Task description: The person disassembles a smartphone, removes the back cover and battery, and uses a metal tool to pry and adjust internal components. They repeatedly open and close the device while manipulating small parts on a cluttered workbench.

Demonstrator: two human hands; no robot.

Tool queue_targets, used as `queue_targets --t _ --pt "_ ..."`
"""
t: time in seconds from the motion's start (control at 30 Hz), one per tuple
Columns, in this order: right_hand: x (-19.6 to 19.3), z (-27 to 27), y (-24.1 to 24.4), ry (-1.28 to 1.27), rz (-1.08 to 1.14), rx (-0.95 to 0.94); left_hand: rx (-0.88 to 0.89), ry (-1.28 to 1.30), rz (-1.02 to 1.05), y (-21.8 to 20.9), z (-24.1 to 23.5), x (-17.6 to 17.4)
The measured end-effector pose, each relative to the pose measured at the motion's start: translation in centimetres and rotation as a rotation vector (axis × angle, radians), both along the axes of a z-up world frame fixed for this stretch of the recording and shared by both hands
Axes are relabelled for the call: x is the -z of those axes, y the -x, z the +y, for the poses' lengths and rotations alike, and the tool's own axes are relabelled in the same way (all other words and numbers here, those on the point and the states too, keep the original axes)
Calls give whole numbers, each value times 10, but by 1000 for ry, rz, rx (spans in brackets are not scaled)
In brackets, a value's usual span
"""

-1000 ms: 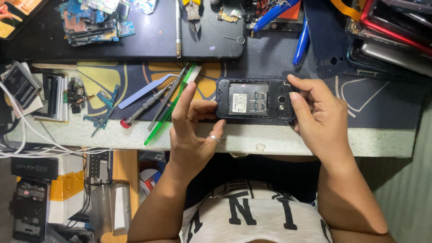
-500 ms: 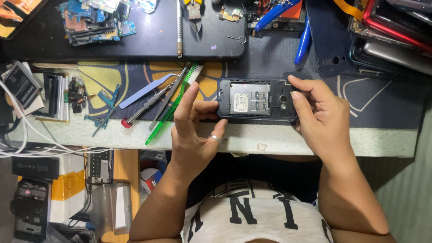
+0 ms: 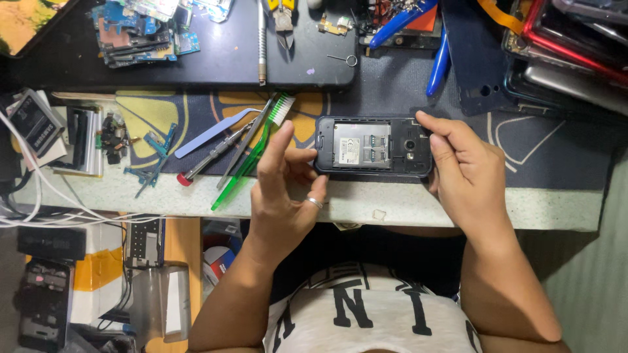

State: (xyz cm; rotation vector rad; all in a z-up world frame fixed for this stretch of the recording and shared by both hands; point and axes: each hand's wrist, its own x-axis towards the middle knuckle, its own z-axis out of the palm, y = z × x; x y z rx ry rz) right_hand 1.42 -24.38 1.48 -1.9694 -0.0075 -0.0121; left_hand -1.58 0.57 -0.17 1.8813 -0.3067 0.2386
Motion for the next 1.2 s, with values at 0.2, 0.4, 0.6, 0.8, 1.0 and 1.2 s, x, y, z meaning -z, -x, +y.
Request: queue_targets --t 0.2,0.4,0.6,0.8,1.0,1.2 --pt "-3 8 -1 199 -252 7 -39 -168 -61 -3 0 -12" --pt "-36 14 -4 661 -398 -87 -167 -160 -269 1 12 -35" --pt "-72 15 -25 766 -660 -298 -448 -491 -420 7 72 -44" --pt "-52 36 -41 588 -928 -550 -604 -304 49 -5 82 -53" --pt "-40 26 -39 530 -660 -565 -383 -731 -306 -5 91 -65" --pt "-39 36 -46 518 -668 -702 -234 -870 -233 -21 74 -55"
